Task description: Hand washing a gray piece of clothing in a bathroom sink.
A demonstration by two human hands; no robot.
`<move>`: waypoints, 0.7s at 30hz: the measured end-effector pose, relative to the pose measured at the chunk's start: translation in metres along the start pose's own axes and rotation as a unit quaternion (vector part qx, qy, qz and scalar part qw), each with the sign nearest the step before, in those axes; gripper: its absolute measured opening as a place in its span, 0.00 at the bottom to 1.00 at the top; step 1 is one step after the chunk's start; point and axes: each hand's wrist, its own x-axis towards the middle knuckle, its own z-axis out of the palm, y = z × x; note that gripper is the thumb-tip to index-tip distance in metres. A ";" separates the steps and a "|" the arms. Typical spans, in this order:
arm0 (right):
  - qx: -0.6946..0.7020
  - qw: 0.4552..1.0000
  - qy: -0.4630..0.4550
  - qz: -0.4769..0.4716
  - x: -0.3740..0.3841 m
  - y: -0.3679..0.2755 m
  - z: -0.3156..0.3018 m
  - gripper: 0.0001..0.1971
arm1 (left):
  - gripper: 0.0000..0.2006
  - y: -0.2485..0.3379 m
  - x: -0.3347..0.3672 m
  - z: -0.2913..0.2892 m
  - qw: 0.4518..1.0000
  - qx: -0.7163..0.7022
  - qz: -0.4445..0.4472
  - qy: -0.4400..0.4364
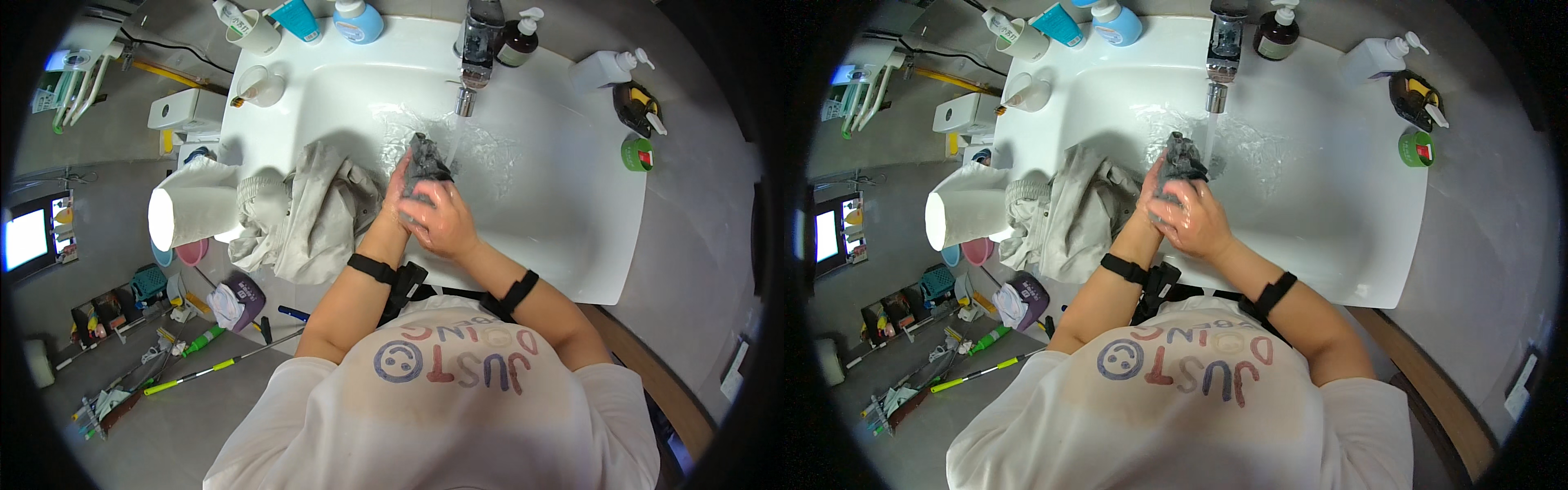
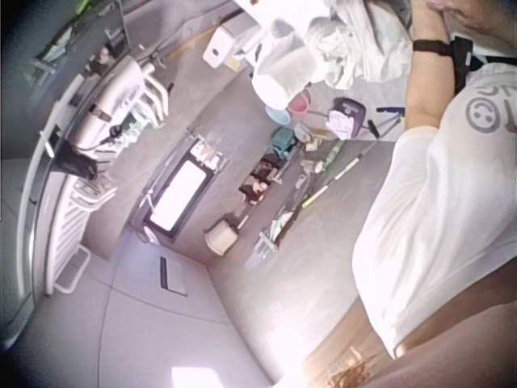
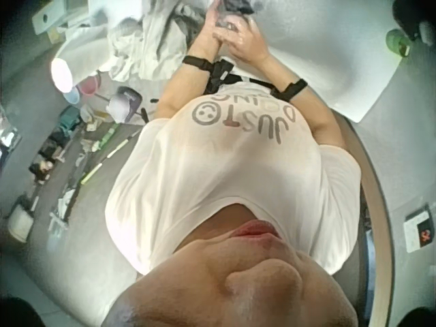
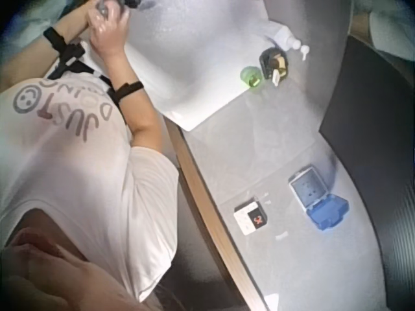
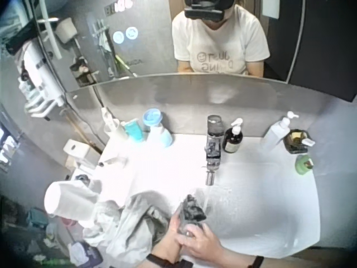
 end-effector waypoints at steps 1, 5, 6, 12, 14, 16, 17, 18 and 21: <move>0.025 0.999 0.002 0.041 0.009 0.002 -0.001 0.13 | 0.21 -0.004 -0.004 0.012 0.996 0.001 0.030 0.078; 0.064 0.980 0.003 0.187 0.033 0.019 0.005 0.10 | 0.16 0.000 -0.011 0.045 0.961 0.161 0.079 0.209; 0.081 0.972 0.008 0.221 0.039 0.023 0.007 0.13 | 0.16 0.003 -0.006 0.036 0.966 0.153 0.099 0.186; 0.120 0.897 -0.115 0.409 0.038 0.072 0.020 0.17 | 0.13 -0.010 -0.024 0.040 0.920 0.241 0.176 0.256; 0.122 0.877 -0.118 0.449 0.006 0.125 0.040 0.17 | 0.14 -0.015 -0.023 0.058 0.925 0.250 0.174 0.228; 0.099 0.855 -0.099 0.499 -0.008 0.152 0.037 0.19 | 0.14 -0.005 -0.022 0.051 0.920 0.265 0.143 0.251; 0.045 0.866 -0.122 0.483 0.002 0.144 0.021 0.20 | 0.15 0.006 -0.030 0.044 0.912 0.276 0.115 0.281; -0.037 0.865 -0.128 0.484 0.002 0.141 0.004 0.23 | 0.17 0.014 -0.040 0.051 0.900 0.314 0.060 0.297; -0.182 0.848 -0.131 0.480 0.001 0.133 0.000 0.28 | 0.31 0.029 -0.036 0.026 0.762 0.528 -0.006 0.374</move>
